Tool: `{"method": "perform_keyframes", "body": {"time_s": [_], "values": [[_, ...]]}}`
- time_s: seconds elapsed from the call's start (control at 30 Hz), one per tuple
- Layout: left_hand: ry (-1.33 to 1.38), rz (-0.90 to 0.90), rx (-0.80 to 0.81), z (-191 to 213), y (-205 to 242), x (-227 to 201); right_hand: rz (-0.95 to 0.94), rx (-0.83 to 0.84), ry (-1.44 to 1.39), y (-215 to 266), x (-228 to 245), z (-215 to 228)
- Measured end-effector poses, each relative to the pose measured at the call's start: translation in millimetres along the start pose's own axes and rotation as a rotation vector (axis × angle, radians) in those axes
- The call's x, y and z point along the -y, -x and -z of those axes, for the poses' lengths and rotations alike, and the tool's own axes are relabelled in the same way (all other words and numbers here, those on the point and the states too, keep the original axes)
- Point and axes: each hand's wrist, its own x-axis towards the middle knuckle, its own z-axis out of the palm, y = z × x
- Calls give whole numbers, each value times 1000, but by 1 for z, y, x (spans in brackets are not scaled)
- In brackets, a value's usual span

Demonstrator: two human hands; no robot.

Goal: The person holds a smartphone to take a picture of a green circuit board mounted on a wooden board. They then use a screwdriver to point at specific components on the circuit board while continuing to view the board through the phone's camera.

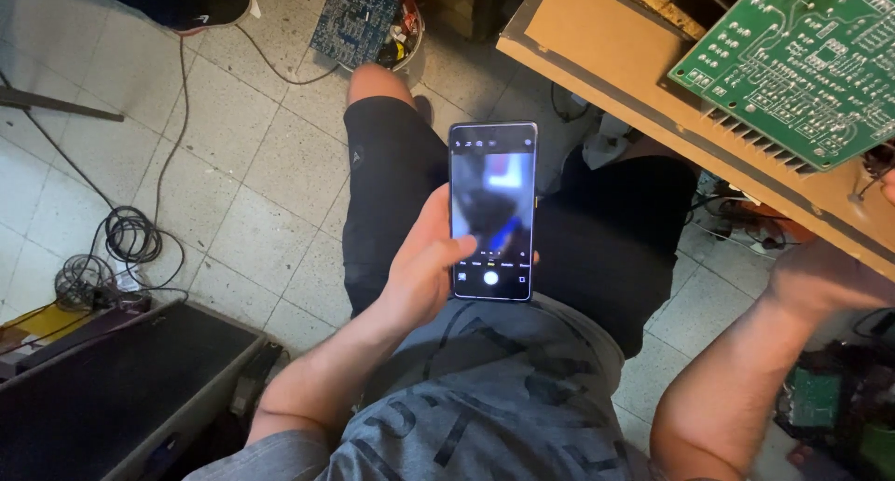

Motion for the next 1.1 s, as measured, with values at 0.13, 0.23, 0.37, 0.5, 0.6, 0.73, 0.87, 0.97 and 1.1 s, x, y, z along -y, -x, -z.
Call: {"method": "perform_keyframes", "body": {"time_s": [0.13, 0.23, 0.37, 0.5, 0.6, 0.73, 0.87, 0.97, 1.1], "values": [[-23, 24, 85, -37, 18, -38, 19, -14, 13, 2, -1, 0], [-25, 85, 183, -36, 26, -45, 41, -37, 42, 4, -5, 5], [-102, 78, 422, -35, 43, -58, 80, -78, 89, 12, -14, 14], [-110, 49, 483, -47, 21, -63, 144, -134, 152, 20, -26, 31], [-180, -70, 486, -49, -10, -59, 127, -156, 96, 21, -25, 28], [-241, -112, 498, -56, -25, -64, 39, -228, 154, 26, -18, 18], [-206, -75, 445, -55, -20, -64, 128, -322, 202, 26, -25, 10], [-197, -99, 416, -46, -16, -63, 204, -335, 228, 25, -37, 19], [-163, -113, 375, -43, -7, -68, 290, -348, 287, 32, -48, 32]]}}
